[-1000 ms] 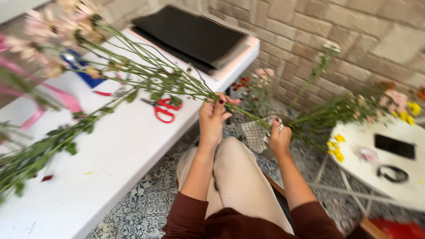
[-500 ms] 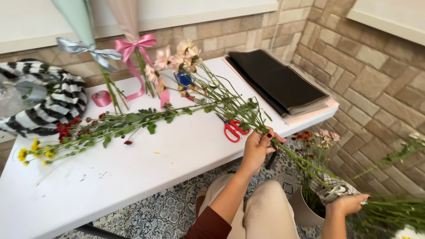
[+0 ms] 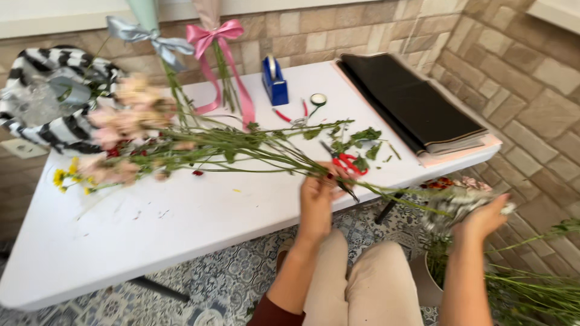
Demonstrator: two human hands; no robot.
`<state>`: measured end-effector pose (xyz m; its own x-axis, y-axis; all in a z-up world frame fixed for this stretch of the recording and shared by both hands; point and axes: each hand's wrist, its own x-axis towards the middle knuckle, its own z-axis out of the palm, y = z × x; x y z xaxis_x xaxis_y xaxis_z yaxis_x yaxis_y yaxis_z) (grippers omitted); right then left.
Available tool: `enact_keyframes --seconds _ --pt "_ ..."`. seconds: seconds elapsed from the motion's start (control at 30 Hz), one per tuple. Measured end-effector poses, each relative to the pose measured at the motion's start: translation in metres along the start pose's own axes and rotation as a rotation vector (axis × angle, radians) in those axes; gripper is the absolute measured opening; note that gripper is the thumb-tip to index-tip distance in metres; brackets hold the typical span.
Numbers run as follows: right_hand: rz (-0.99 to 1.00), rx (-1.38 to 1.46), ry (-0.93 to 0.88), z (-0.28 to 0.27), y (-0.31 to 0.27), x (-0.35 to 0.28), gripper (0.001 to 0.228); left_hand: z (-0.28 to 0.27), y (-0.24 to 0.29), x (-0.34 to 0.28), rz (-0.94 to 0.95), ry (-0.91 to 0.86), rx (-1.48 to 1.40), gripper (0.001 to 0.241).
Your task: The person cleans stems of flowers with a cloth and by hand, and then arranges them in a vase.
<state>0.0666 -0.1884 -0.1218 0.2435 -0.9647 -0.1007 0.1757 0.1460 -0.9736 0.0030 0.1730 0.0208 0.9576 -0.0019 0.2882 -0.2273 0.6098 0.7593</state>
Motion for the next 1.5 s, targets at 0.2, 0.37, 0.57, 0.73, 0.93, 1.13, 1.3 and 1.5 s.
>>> enact_keyframes --seconds 0.2,0.37,0.57,0.73,0.93,1.13,1.3,1.5 --pt "-0.695 -0.020 -0.248 0.124 -0.084 -0.004 0.049 -0.063 0.058 0.009 0.165 0.172 0.034 0.014" --pt "-1.551 -0.657 -0.391 0.246 -0.106 -0.031 0.046 -0.096 0.075 0.008 0.222 0.297 0.009 0.011" --pt "-1.446 -1.068 -0.874 0.327 -0.056 -0.067 0.072 -0.125 0.067 0.015 0.213 0.350 0.024 0.008" --pt "-1.276 -0.673 -1.414 0.310 -0.032 -0.136 0.044 -0.136 0.063 0.024 0.177 0.324 0.009 0.014" --pt "-0.673 -0.930 -2.165 0.203 -0.128 -0.285 0.038 -0.141 0.067 0.045 0.215 0.356 -0.042 0.011" --pt "-0.679 -0.788 -2.122 0.222 -0.087 -0.275 0.027 -0.156 0.070 0.069 0.223 0.258 -0.019 0.009" --pt "-0.694 -0.742 -2.099 0.216 -0.108 -0.305 0.030 -0.168 0.068 0.087 0.239 0.278 -0.014 0.010" --pt "-1.075 -0.396 -1.935 0.244 -0.076 -0.296 0.029 -0.178 0.087 0.093 0.308 0.362 -0.069 0.013"
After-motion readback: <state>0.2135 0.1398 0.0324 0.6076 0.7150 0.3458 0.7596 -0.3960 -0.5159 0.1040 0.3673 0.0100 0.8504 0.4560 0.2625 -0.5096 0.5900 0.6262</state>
